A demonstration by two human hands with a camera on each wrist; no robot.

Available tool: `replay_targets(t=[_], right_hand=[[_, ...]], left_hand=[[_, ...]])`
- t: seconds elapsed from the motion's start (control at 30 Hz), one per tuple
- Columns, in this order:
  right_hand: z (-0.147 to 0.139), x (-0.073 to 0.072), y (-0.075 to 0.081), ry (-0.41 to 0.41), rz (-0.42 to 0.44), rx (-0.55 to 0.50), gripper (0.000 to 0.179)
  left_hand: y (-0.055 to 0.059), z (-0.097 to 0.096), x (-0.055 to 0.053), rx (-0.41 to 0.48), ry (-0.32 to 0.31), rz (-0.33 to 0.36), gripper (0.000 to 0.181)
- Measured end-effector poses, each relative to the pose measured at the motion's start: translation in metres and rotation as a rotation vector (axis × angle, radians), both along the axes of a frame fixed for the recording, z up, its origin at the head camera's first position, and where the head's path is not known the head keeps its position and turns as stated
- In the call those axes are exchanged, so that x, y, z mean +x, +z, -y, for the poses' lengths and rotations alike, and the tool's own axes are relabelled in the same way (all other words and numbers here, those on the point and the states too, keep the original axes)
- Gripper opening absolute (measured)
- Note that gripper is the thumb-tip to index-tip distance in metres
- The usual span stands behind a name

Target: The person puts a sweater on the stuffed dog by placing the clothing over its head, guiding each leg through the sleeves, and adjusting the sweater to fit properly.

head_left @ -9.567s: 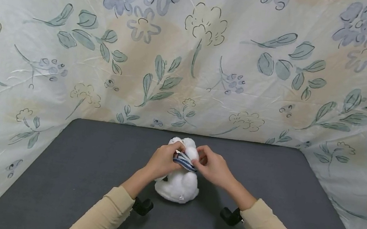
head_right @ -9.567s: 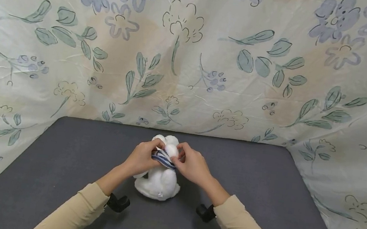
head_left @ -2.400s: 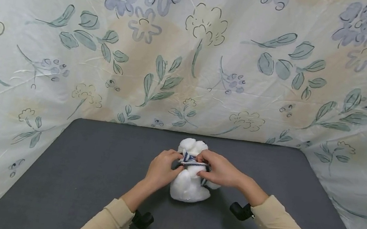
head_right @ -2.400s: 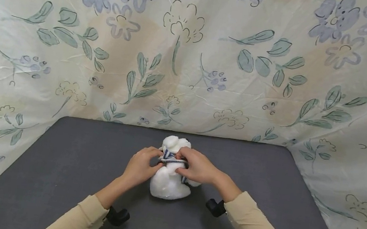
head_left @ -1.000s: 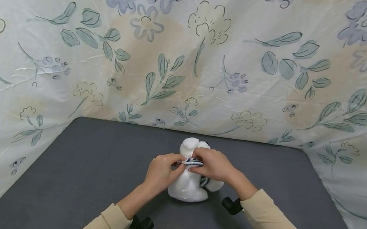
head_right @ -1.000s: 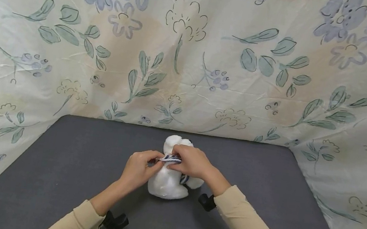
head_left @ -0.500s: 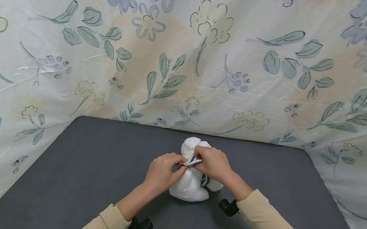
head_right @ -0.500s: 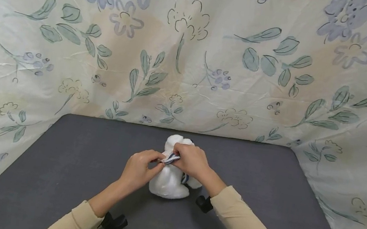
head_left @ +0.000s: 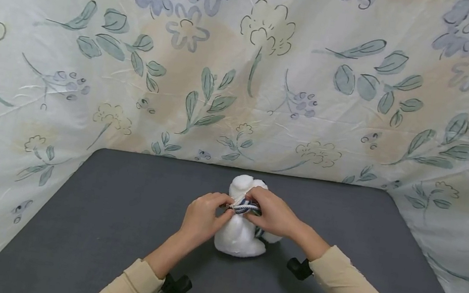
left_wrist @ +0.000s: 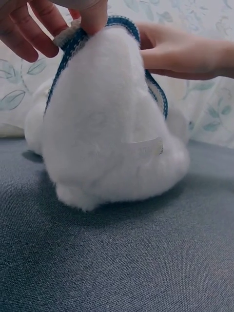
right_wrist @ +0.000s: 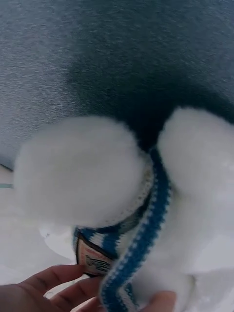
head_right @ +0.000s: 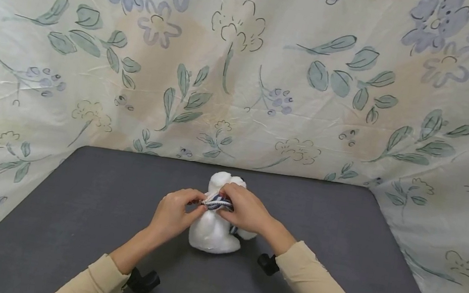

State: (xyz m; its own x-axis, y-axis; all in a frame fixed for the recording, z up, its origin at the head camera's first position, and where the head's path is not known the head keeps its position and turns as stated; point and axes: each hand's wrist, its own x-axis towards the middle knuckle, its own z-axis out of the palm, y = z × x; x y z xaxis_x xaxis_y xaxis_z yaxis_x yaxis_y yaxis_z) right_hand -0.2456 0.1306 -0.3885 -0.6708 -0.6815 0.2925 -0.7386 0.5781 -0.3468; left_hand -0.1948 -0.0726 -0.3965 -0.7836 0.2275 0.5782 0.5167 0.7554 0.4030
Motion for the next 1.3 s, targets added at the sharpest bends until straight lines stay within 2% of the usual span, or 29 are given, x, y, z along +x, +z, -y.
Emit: replay_targets(t=[0.2, 0.37, 0.57, 0.7, 0.8, 0.97, 1.03, 1.13, 1.3], right_hand=[[0.003, -0.002, -0.002, -0.045, -0.130, 0.003, 0.022], [0.006, -0.003, -0.003, -0.102, -0.158, -0.009, 0.023], [0.008, -0.003, -0.004, -0.140, -0.151, -0.007, 0.021], [0.009, -0.003, -0.005, -0.132, -0.149, -0.014, 0.021], [0.009, -0.002, -0.006, -0.121, -0.167, -0.018, 0.021], [0.009, -0.001, -0.006, -0.106, -0.196, -0.034, 0.022], [0.010, 0.000, -0.006, -0.102, -0.199, -0.038, 0.022], [0.010, 0.000, -0.006, -0.096, -0.205, -0.042, 0.023], [0.011, 0.000, -0.007, -0.100, -0.199, -0.039, 0.023]], left_hand=[[-0.002, 0.001, -0.001, 0.017, -0.002, 0.011, 0.010], [-0.006, 0.001, -0.001, 0.018, -0.011, 0.004, 0.008], [-0.007, 0.002, -0.001, 0.009, -0.007, 0.027, 0.006], [-0.001, 0.004, 0.000, -0.014, 0.005, 0.031, 0.008], [0.004, 0.005, -0.001, -0.020, 0.020, 0.006, 0.006], [0.013, 0.005, -0.007, -0.004, 0.053, -0.051, 0.005], [0.017, 0.004, -0.010, 0.006, 0.045, -0.054, 0.006], [0.020, 0.002, -0.014, 0.009, 0.011, -0.012, 0.009], [0.024, 0.001, -0.017, 0.003, -0.029, 0.117, 0.012]])
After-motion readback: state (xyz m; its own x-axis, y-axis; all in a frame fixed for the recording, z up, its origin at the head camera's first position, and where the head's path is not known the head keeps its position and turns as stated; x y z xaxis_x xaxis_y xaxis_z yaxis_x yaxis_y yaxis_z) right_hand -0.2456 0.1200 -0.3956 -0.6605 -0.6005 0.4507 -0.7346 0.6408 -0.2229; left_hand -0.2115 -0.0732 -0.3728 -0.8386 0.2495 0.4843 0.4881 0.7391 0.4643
